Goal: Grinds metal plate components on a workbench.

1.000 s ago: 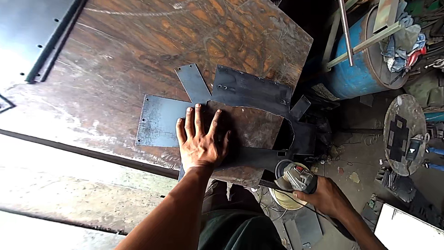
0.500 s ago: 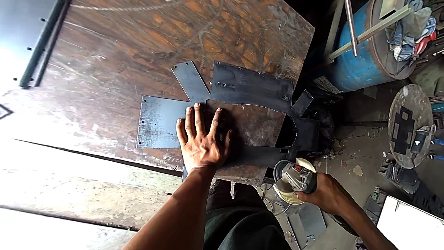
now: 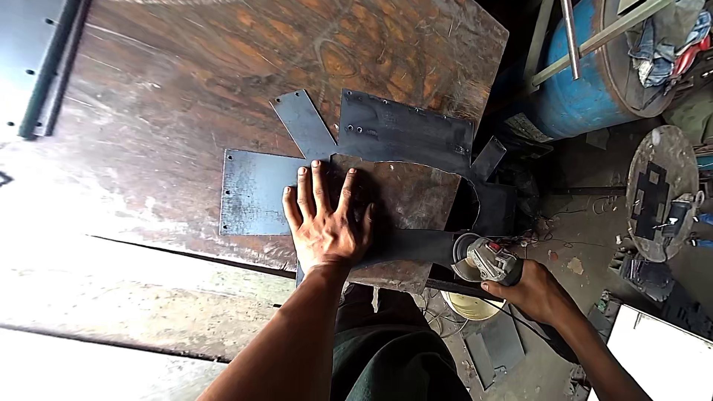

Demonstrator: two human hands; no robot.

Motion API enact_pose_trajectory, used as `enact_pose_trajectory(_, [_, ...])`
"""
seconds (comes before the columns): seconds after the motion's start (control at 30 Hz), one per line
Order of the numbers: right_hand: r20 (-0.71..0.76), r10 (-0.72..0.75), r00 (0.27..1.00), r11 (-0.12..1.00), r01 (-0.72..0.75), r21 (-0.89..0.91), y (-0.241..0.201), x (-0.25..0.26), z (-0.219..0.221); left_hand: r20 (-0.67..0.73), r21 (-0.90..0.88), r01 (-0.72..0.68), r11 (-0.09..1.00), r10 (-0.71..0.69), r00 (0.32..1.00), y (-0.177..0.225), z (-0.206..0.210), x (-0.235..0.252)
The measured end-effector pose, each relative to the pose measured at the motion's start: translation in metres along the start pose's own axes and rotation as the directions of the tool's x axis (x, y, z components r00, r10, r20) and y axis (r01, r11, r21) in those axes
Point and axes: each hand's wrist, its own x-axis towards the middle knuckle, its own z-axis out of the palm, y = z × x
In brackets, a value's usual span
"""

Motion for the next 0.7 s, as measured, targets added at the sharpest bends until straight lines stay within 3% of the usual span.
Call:
enact_pose_trajectory(0.1, [0.042,-0.024,0.999,1.000,0.024,-0.007,-0.002,-0.003,0.001,-0.026,0.001,-0.013,1.000,0.013,1.000,0.000,0.001,0.001])
enact_pose_trajectory(0.23, [-0.034,-0.021,0.999,0.999,0.022,0.030,-0.004,0.002,0.000,-0.015,-0.002,-0.009,1.000,0.009,1.000,-0.001,0.001,-0.003])
enact_pose_trajectory(0.43, [0.061,-0.034,0.998,0.989,0.043,-0.144,-0.016,-0.004,0.000,-0.031,0.004,-0.009,1.000,0.009,0.999,0.001,0.001,0.000])
enact_pose_trajectory(0.57, [0.018,-0.014,1.000,0.990,0.017,-0.140,-0.029,-0.002,-0.006,-0.013,-0.002,-0.010,1.000,0.010,1.000,0.000,0.001,-0.001])
enact_pose_trajectory(0.7, [0.100,-0.018,0.995,0.975,0.040,-0.217,-0.035,-0.006,-0.010,-0.028,0.003,-0.009,1.000,0.009,1.000,0.001,-0.001,0.002])
